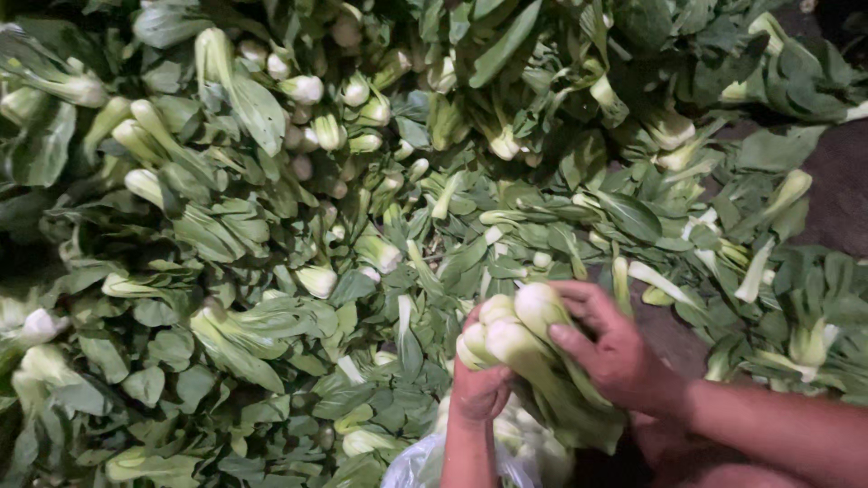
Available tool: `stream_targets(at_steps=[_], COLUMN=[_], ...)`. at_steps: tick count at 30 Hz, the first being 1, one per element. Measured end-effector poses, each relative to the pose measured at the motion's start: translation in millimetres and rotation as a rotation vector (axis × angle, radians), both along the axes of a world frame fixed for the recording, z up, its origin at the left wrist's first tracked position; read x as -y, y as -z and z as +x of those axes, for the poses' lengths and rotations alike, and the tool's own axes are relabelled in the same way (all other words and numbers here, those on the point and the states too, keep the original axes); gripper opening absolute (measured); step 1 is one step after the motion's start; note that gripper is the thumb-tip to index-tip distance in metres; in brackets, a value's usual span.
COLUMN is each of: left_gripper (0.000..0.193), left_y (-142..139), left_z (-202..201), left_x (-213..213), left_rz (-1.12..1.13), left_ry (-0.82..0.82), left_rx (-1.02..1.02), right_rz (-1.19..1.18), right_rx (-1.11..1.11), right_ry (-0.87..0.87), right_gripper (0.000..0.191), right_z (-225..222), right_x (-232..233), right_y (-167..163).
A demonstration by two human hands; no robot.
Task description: The person sits on the floor and sorts bok choy from a large pile, placing selected bunches into a plastic bag. The person repeatedly picks up vegetables, inspects them, and packs them into the bag.
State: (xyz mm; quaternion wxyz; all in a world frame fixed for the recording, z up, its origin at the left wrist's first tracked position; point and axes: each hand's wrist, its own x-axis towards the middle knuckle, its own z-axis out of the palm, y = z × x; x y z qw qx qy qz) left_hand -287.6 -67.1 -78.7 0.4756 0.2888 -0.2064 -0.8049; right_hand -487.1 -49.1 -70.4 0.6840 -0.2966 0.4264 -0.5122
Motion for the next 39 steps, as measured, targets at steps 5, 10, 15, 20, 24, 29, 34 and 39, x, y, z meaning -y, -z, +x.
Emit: stream_targets(at_steps=[5,10,15,20,24,29,34,39], left_gripper=[0.080,0.075,0.074,0.081,0.096,0.110,0.117,0.125], left_y=[21,40,58,67,55,21,3,-9], left_z=[0,-3,-17,14,37,34,28,29], left_x=[-14,-19,-31,-29,-24,-21,5,25], left_rz=[0.099,0.108,0.278,0.313,0.359,0.228,0.020,-0.078], left_ry=[-0.103,-0.101,-0.153,0.005,0.069,0.030,0.063,0.067], left_rx=[0.044,0.064,0.111,-0.174,-0.296,-0.062,0.006,0.056], right_rz=[-0.139,-0.001,-0.067,-0.049,0.070,0.096,-0.159,-0.356], right_rx=[-0.470,-0.388,-0.401,-0.778,-1.126,-1.583,-1.344,-1.196], right_ry=[-0.157,-0.292,-0.195,-0.714,0.446,0.244,0.289,0.098], right_gripper=[0.058,0.084,0.079,0.057,0.054,0.046,0.053,0.062], right_z=[1,4,21,-29,-129,-181,-161,-149], right_x=[-2,-6,-5,53,135,164,100,26], right_y=[8,25,31,28,69,125,94,-26])
